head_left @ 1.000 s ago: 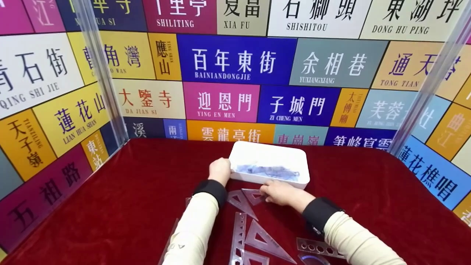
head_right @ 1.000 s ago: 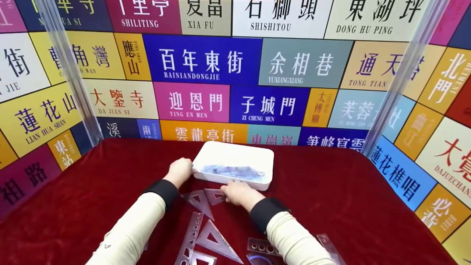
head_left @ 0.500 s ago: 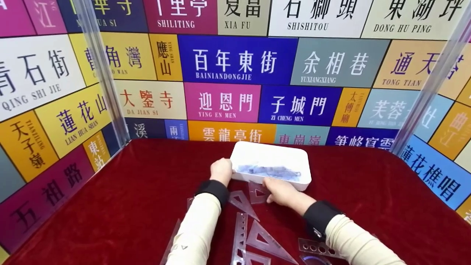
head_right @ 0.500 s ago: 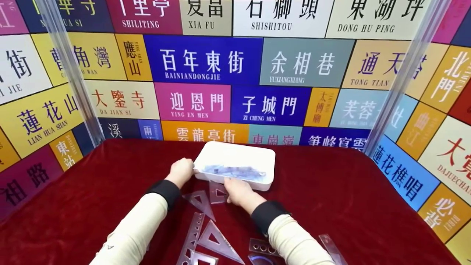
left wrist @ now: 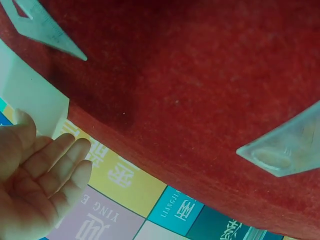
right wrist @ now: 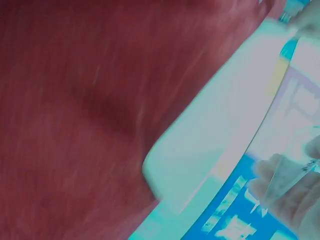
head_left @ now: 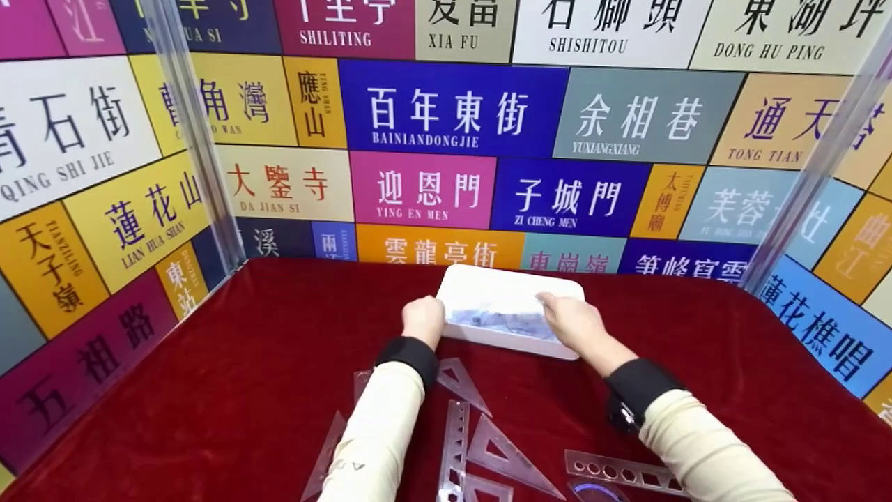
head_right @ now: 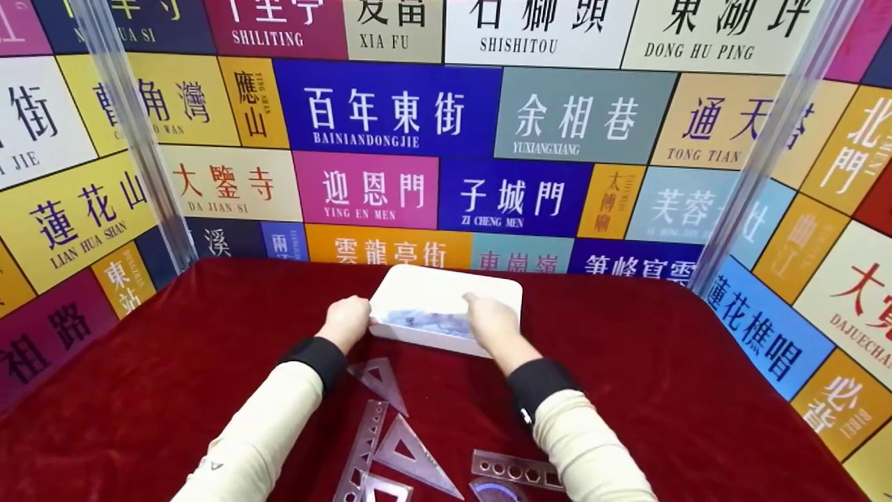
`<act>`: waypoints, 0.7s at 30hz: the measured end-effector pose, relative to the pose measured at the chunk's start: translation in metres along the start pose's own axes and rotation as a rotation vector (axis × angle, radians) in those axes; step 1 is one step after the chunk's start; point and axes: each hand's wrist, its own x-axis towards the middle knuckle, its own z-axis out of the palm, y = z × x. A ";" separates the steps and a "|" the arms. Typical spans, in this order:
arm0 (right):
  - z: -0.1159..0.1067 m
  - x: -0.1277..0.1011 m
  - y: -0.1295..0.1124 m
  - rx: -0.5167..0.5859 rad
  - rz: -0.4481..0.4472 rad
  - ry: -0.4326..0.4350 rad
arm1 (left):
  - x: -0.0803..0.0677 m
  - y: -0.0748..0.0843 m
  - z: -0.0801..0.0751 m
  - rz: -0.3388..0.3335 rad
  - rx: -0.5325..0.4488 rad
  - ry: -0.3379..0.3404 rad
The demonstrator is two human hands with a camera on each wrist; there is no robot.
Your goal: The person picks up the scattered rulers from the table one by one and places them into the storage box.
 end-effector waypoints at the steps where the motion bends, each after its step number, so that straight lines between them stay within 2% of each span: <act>1: 0.002 0.001 0.005 -0.028 0.024 -0.030 | -0.009 0.003 -0.020 -0.016 -0.001 -0.053; 2: 0.004 0.001 0.010 -0.045 0.038 -0.069 | -0.019 0.006 -0.040 -0.029 -0.001 -0.100; 3: 0.007 0.001 0.014 -0.057 0.054 -0.116 | -0.026 0.008 -0.052 -0.032 -0.005 -0.116; 4: 0.009 0.000 0.016 -0.065 0.074 -0.165 | -0.033 0.011 -0.069 -0.048 -0.013 -0.171; 6: 0.014 0.000 0.019 -0.084 0.119 -0.244 | -0.039 0.014 -0.081 -0.052 -0.017 -0.183; 7: 0.016 0.001 0.019 -0.088 0.141 -0.270 | -0.037 0.015 -0.078 -0.059 -0.009 -0.186; 9: 0.019 0.002 0.019 -0.097 0.172 -0.305 | -0.036 0.015 -0.068 -0.052 0.001 -0.151; 11: 0.021 0.004 0.019 -0.090 0.159 -0.307 | -0.019 0.013 -0.035 -0.049 0.030 -0.081; 14: 0.024 0.007 0.021 -0.042 0.093 -0.285 | 0.004 0.012 0.001 -0.061 0.059 -0.105; 16: 0.025 0.008 0.021 -0.003 0.068 -0.266 | 0.018 0.013 0.017 -0.083 0.075 -0.150; 18: 0.027 0.009 0.022 0.028 0.065 -0.255 | 0.015 0.014 0.011 -0.099 0.077 -0.172; 20: 0.027 0.011 0.022 0.049 0.080 -0.262 | 0.012 0.015 0.005 -0.108 0.082 -0.158; 21: 0.028 0.012 0.022 0.055 0.084 -0.272 | 0.007 0.016 -0.004 -0.111 0.090 -0.156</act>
